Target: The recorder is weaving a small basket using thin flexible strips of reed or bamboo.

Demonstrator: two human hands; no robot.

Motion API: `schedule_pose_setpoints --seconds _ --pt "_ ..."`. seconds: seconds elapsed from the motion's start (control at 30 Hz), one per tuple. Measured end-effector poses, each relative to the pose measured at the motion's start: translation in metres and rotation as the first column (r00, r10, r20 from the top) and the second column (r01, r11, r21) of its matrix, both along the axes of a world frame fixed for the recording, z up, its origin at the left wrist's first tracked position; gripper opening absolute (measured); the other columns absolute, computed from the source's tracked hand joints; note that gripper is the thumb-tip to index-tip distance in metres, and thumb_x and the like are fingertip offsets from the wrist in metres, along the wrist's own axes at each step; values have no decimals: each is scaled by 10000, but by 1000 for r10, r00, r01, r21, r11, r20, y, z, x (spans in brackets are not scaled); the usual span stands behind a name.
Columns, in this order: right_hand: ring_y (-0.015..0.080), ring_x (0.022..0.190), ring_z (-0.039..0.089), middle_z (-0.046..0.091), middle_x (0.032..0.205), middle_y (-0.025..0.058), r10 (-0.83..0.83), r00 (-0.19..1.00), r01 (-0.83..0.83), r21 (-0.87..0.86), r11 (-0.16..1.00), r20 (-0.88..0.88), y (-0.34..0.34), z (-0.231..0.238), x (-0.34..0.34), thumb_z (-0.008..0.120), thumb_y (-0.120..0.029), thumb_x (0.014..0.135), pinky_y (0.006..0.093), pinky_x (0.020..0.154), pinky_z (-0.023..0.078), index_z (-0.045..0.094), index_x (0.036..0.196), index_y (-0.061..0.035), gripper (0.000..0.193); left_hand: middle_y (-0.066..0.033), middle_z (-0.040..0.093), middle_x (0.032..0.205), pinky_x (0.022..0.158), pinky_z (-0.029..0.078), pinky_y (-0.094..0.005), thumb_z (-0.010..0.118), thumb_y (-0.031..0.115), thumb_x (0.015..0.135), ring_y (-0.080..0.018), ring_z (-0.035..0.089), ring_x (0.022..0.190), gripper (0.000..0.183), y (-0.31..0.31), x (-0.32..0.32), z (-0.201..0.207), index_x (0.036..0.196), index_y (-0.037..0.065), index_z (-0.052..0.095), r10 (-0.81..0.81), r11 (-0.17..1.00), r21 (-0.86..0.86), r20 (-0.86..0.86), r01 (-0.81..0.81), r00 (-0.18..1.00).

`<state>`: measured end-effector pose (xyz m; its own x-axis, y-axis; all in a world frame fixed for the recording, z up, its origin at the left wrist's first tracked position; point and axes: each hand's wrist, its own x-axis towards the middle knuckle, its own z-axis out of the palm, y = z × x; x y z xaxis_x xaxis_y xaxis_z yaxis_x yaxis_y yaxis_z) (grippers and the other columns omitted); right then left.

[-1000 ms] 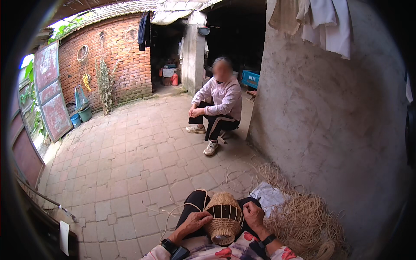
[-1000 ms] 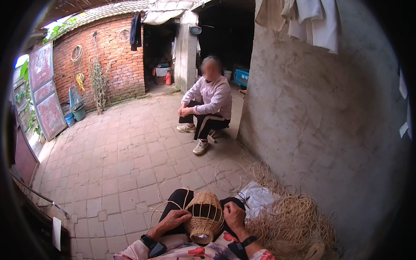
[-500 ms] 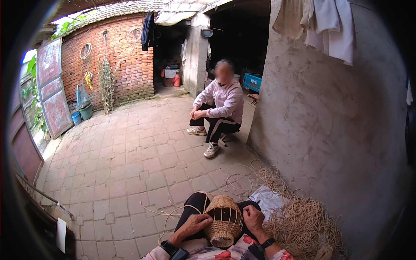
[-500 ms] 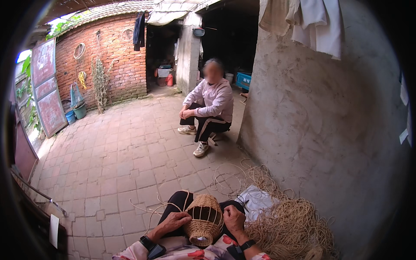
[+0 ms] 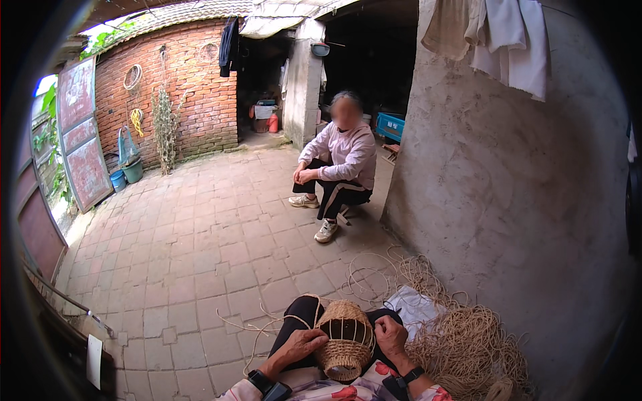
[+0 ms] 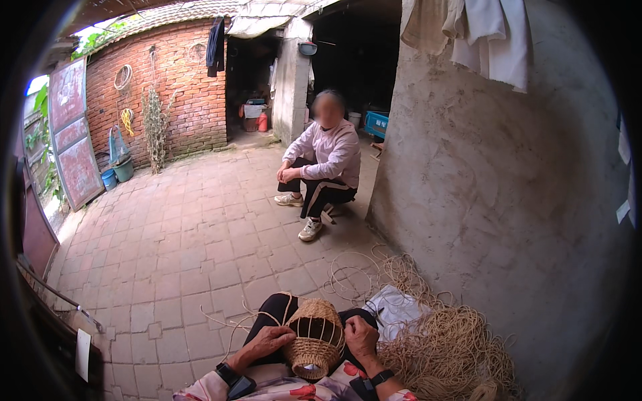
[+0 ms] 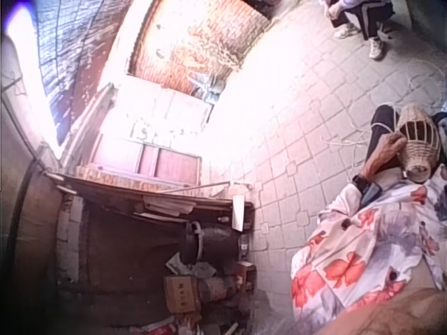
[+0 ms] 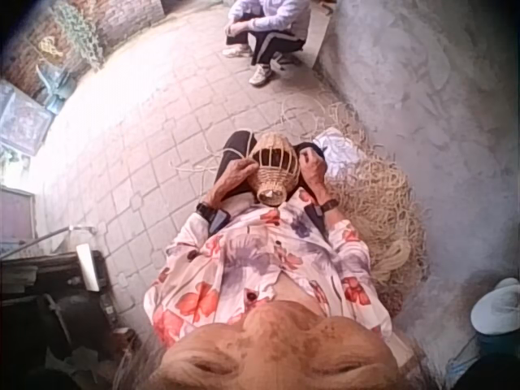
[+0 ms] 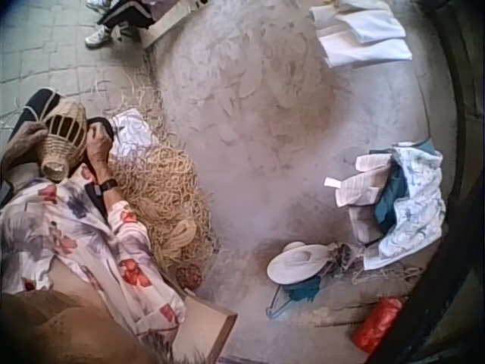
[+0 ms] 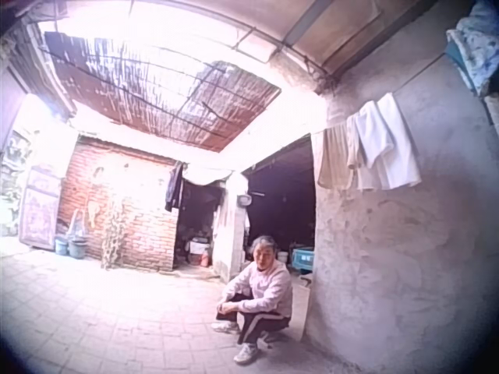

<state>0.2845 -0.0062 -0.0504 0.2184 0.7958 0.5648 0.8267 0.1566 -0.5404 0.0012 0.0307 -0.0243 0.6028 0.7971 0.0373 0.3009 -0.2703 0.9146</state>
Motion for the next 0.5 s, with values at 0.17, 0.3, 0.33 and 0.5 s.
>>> schedule_pose_setpoints --seconds 0.17,0.3,0.33,0.5 --pt "255 596 638 635 699 89 6 1000 -6 -3 1000 -1 0 1 0 658 -81 803 346 542 480 624 825 -72 41 -140 697 897 753 520 -329 555 330 970 -237 674 829 357 0 0 -1 1073 7 669 0 1000 -13 -1 0 1000" --pt "336 701 654 660 780 105 9 999 -11 -67 998 -31 -2 4 -1 640 -94 804 421 602 506 607 843 -88 52 -143 698 899 759 520 -331 557 333 969 -240 673 834 362 0 0 -1 1076 6 669 7 1000 -15 2 -7 1000" --pt "336 701 654 660 780 105 9 999 -11 -68 998 -32 -2 3 -1 640 -94 804 421 602 506 607 843 -88 52 -144 698 900 762 520 -332 557 335 969 -241 673 836 363 0 0 -1 1076 6 669 10 1000 -14 0 -10 1000" --pt "339 698 651 659 780 104 9 999 -12 -82 997 -37 -3 4 -1 646 -96 802 421 598 503 608 841 -88 55 -142 696 897 763 517 -332 556 338 971 -243 670 836 367 0 0 -2 1075 5 668 9 1000 -16 0 -9 1000"
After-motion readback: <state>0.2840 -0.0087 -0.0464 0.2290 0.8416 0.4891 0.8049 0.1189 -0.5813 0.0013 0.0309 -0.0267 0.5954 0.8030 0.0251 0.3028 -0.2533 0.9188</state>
